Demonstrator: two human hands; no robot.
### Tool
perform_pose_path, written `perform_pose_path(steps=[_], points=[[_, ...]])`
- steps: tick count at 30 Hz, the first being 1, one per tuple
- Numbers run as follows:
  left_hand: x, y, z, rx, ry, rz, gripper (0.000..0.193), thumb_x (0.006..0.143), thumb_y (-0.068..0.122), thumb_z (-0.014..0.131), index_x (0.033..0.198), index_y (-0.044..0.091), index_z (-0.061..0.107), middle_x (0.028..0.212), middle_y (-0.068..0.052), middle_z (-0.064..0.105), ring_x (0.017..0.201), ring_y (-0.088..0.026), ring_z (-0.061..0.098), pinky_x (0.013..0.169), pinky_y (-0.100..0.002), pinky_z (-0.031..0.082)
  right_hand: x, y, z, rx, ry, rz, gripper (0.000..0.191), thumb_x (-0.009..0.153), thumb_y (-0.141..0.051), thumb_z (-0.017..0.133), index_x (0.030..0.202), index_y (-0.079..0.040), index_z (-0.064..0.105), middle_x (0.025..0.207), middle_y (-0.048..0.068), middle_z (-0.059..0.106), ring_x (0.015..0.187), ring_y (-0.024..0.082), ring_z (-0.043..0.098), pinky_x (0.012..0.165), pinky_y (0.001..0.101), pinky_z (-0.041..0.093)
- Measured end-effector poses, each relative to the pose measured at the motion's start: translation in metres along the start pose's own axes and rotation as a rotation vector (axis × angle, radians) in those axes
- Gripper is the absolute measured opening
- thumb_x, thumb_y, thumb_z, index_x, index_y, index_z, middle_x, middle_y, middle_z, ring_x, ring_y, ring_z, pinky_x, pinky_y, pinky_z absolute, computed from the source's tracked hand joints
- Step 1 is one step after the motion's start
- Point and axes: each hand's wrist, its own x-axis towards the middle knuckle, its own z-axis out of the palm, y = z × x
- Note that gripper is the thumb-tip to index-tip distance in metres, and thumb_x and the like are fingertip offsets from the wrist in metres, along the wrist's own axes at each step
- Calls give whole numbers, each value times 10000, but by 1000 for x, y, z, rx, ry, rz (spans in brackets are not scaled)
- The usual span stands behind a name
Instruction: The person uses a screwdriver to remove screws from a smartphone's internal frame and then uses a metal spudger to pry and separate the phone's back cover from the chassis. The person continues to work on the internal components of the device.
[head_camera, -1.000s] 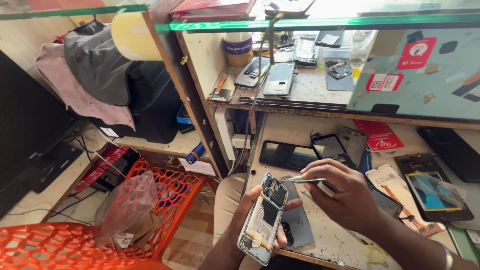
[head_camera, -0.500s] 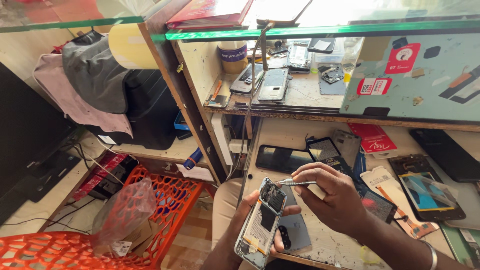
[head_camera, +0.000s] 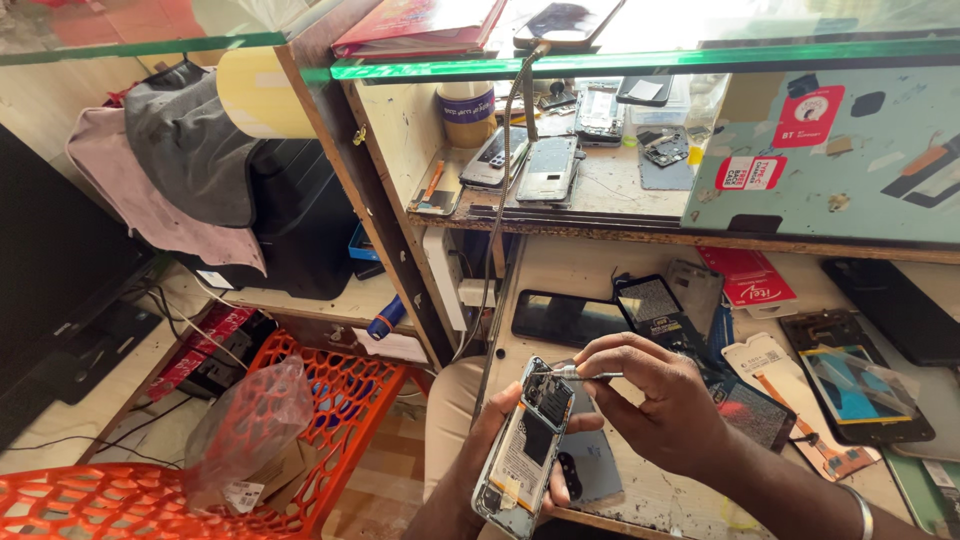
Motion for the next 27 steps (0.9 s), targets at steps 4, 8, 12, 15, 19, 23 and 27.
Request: perform_pose_path(steps=[4, 8, 12, 15, 19, 23, 27], points=[[1, 0, -6, 21, 38, -24, 984, 1042, 698, 337, 1570, -131, 300, 825, -366, 672, 617, -377, 717, 503, -388, 604, 3, -7, -3, -59, -49, -47, 256, 853, -76, 748, 1095, -31, 676, 1115, 120, 714, 983, 207, 751, 803, 308, 620], [1, -5, -4, 41, 82, 67, 781, 1053, 621, 384, 1572, 38, 373, 1159, -360, 642, 661, -381, 732, 491, -405, 606, 11, -15, -7, -250, -86, 82, 367, 909, -241, 762, 1247, -121, 683, 1130, 95, 752, 957, 221, 743, 801, 326, 615], [4, -7, 0, -45, 3, 57, 767, 1071, 591, 412, 1565, 5, 371, 1374, -363, 512, 710, -398, 741, 485, -424, 610, 17, -18, -23, -235, -153, -287, 523, 825, -45, 718, 1328, -54, 576, 1242, 187, 679, 1143, 400, 650, 965, 480, 508], [4, -6, 1, -17, 20, 35, 735, 1057, 586, 403, 1531, 29, 329, 1402, -316, 564, 712, -389, 743, 494, -424, 610, 20, -18, -27, -514, -297, 57, 619, 862, -263, 839, 1434, -155, 627, 940, 55, 728, 933, 260, 722, 865, 400, 578], [2, -7, 3, 20, 106, 72, 765, 1074, 590, 417, 1603, 46, 316, 1369, -336, 576, 711, -382, 741, 530, -418, 621, 16, -19, -25, -283, -190, -156, 423, 865, -112, 712, 1279, -106, 624, 1088, 131, 700, 974, 284, 703, 803, 390, 579], [-1, -10, 7, 52, 109, 116, 715, 1073, 565, 436, 1612, 112, 306, 1340, -335, 589, 715, -360, 743, 519, -402, 620, 13, -21, -19, -299, -215, 93, 394, 891, -220, 744, 1276, -152, 686, 1050, 78, 744, 944, 232, 704, 784, 359, 591], [0, -9, 10, 34, 71, 125, 747, 1069, 558, 451, 1575, 36, 278, 1326, -333, 586, 701, -367, 746, 512, -403, 630, 11, -19, -17, -259, -94, -259, 386, 879, -84, 726, 1240, -60, 593, 1138, 177, 671, 1008, 320, 679, 833, 387, 551]])
